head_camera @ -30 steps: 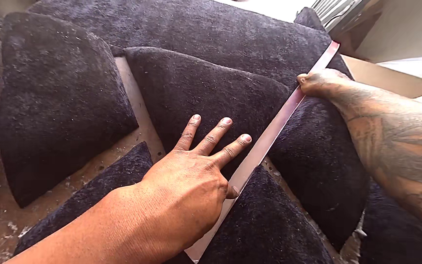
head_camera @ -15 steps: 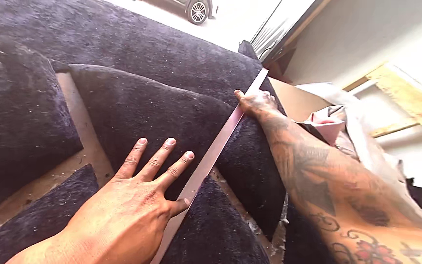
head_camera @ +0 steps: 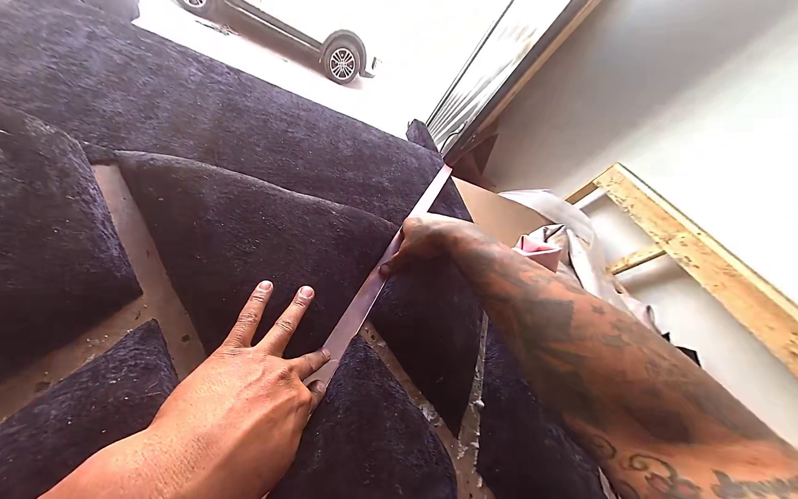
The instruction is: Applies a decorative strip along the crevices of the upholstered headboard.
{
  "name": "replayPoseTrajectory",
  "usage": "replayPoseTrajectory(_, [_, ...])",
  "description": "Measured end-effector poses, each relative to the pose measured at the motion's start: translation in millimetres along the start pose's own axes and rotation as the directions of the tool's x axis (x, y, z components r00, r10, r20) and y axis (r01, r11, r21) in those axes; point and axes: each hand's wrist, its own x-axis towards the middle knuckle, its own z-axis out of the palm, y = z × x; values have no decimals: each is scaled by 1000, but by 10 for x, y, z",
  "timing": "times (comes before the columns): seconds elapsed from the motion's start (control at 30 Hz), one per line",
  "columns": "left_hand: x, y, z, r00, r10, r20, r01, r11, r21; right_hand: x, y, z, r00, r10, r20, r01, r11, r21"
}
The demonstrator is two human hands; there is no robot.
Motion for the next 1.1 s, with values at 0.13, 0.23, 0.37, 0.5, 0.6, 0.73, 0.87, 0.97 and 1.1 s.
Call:
replayPoseTrajectory(0.13, [0,14,36,998,-10,-58,10,1000,-9,54,-294,-271,992,84,90,-63,976,-210])
replayPoseTrajectory(0.23, [-15,6,129,988,-14,-156,13,1000,-9,221,-396,-316,998,36,57,-14,939,-344])
replayPoseTrajectory(0.37, [-47,-48,105,982,36,-184,-43,998,-34,283,-431,-372,998,37,48,-11,888,-460])
replayPoseTrajectory(0.5, [-46,-16,116,981,18,-191,-22,1000,-17,315,-417,-356,998,23,58,6,894,-448])
replayPoseTrajectory(0.6, [-35,-17,130,987,-6,-160,8,1000,11,350,-369,-333,999,-8,44,26,910,-414])
replayPoseTrajectory(0.73, [-32,-46,5,999,9,-52,-8,1000,14,338,-272,-327,999,-38,9,38,928,-370])
replayPoseTrajectory(0.87, [-30,-103,-88,999,39,13,-39,999,-14,299,-233,-275,995,-96,-6,88,934,-345])
replayPoseTrajectory(0.97, [-27,-102,-131,997,51,49,-51,999,-7,351,-157,-236,994,-107,-37,89,942,-323])
replayPoseTrajectory(1.1, [-18,-72,-177,994,37,100,-37,999,2,400,-136,-224,995,-93,-35,77,945,-319])
